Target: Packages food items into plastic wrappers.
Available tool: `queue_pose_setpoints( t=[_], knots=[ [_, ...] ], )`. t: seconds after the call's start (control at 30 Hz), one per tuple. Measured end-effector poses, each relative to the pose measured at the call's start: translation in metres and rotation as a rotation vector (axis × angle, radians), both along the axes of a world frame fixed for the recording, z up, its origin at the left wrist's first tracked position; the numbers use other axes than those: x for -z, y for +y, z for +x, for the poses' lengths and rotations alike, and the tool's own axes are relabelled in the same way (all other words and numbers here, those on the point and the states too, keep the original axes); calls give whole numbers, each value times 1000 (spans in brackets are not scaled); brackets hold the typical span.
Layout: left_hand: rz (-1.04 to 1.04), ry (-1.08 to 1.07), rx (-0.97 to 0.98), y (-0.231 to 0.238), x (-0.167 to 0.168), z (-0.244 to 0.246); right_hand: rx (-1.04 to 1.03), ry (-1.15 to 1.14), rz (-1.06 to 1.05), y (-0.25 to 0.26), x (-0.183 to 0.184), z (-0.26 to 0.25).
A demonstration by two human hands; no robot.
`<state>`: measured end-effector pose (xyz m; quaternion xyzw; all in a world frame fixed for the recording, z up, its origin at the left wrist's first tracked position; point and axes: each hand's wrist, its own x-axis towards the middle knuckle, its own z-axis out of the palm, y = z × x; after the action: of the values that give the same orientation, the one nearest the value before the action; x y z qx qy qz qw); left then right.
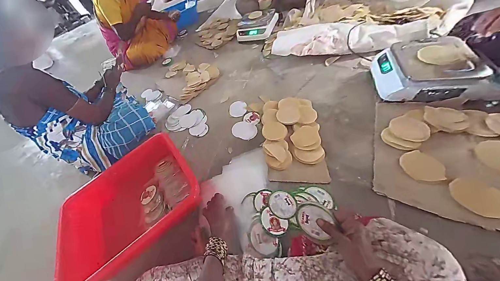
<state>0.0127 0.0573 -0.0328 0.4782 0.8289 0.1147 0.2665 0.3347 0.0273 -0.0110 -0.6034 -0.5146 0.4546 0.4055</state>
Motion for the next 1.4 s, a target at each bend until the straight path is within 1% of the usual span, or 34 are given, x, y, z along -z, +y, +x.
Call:
queue_pose_setpoints(
  t=[0.1, 0.27, 0.37, 0.4, 0.5, 0.57, 0.63, 0.7, 0.77, 0.83, 0.9, 0.93, 1.0, 1.1, 1.17, 1.23, 1.3, 1.4],
  knots=[
    [37, 16, 6, -1, -2, -6, -31, -35, -6, -1, 3, 2],
    [279, 109, -20, -24, -21, -13, -29, -50, 53, 1, 11, 1],
    [394, 130, -3, -28, -20, -13, -40, -50, 74, 2, 9, 0],
    [393, 120, 34, -27, -16, -14, -40, -48, 77, 1, 8, 0],
    [291, 8, 159, -10, -3, -12, -46, -36, 56, 0, 7, 0],
    [196, -35, 190, 7, 5, -4, -57, -38, 37, 0, 7, 0],
    [70, -22, 190, 20, 2, 4, -64, -51, 27, -1, 8, 2],
    [67, -39, 194, 24, 2, 4, -60, -91, 34, -1, 8, 2],
    [151, -39, 191, 17, -3, 2, -62, -108, 60, -1, 10, 2],
    [227, 7, 170, 3, -15, -2, -73, -106, 80, -1, 11, 1],
    [431, 24, 133, -10, -16, -10, -85, -100, 92, -1, 9, -1],
    [540, -18, 104, -15, -16, -14, -88, -92, 94, -1, 9, 0],
    [681, -212, 9, -21, -24, -15, -80, -79, 105, 0, 10, 0],
    [767, -524, -124, -29, -43, -14, -55, -28, 98, -2, 8, -1],
    [827, -655, -184, -37, -56, -9, -35, 27, 95, -5, 5, -2],
    [896, -725, -182, -45, -69, -5, -31, 79, 98, -6, 4, -2],
    [940, -751, -198, -53, -81, 0, -37, 110, 96, -8, 3, 0],
    [976, -720, -200, -67, -98, 8, -52, 212, 84, -12, -15, -1]
  ],
)
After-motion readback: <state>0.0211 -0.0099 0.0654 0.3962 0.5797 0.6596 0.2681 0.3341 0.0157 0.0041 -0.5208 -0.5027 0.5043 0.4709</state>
